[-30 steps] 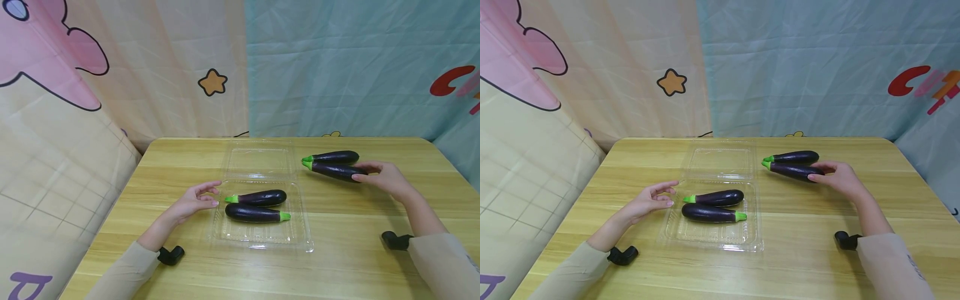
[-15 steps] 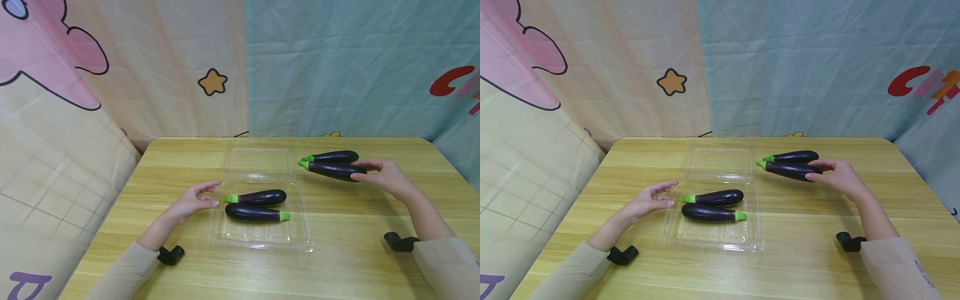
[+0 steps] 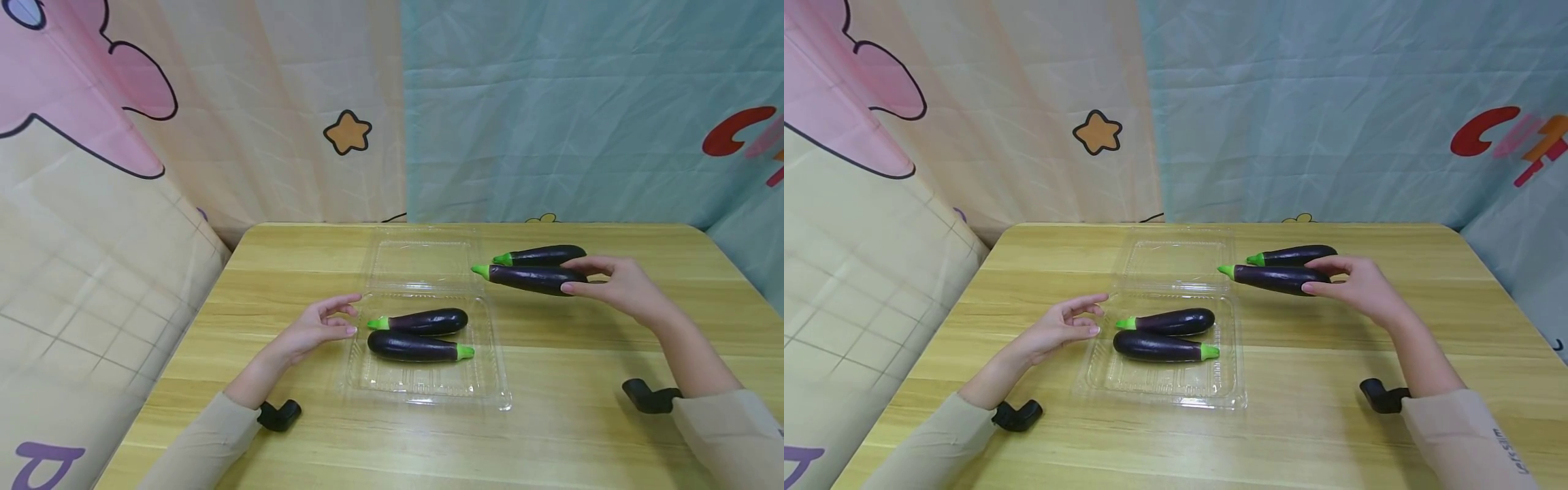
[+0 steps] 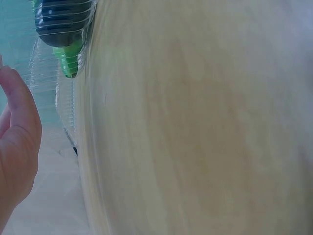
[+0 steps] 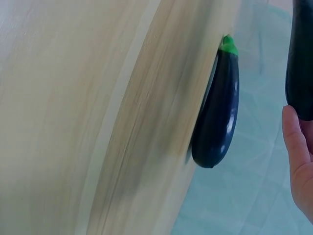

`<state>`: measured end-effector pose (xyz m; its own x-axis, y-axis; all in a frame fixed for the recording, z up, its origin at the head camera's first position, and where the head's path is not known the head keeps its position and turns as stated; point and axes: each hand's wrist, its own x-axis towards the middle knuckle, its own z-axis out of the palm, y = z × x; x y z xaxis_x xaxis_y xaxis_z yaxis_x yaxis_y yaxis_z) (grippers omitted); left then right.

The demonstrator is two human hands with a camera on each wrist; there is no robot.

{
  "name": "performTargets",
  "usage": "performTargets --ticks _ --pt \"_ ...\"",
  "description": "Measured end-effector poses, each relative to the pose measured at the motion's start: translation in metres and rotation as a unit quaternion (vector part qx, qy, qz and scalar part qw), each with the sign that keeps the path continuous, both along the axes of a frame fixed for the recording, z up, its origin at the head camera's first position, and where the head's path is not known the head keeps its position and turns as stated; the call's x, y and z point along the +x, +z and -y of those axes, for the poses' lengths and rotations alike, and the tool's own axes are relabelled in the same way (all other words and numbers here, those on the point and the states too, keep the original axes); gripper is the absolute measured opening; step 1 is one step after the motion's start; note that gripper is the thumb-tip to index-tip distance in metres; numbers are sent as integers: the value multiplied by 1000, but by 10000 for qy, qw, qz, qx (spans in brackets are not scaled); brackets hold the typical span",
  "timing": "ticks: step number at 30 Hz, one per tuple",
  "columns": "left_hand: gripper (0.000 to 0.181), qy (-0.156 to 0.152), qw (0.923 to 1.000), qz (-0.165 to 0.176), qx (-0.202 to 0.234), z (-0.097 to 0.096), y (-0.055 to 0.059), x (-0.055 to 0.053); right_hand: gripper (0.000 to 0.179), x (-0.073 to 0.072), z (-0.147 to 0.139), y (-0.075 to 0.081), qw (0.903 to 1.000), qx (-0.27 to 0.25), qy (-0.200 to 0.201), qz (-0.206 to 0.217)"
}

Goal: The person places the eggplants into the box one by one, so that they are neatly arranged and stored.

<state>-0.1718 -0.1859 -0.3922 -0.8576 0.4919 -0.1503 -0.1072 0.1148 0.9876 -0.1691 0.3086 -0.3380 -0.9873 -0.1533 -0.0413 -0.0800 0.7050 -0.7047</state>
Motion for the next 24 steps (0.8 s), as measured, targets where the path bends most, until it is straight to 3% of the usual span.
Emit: performTargets --ticks 17,24 --pt "67 51 10000 68 -33 -1 1 0 45 8 28 9 9983 -265 328 -405" --pt "67 45 10000 84 -29 -1 1 0 47 12 41 13 9972 -552 469 -193"
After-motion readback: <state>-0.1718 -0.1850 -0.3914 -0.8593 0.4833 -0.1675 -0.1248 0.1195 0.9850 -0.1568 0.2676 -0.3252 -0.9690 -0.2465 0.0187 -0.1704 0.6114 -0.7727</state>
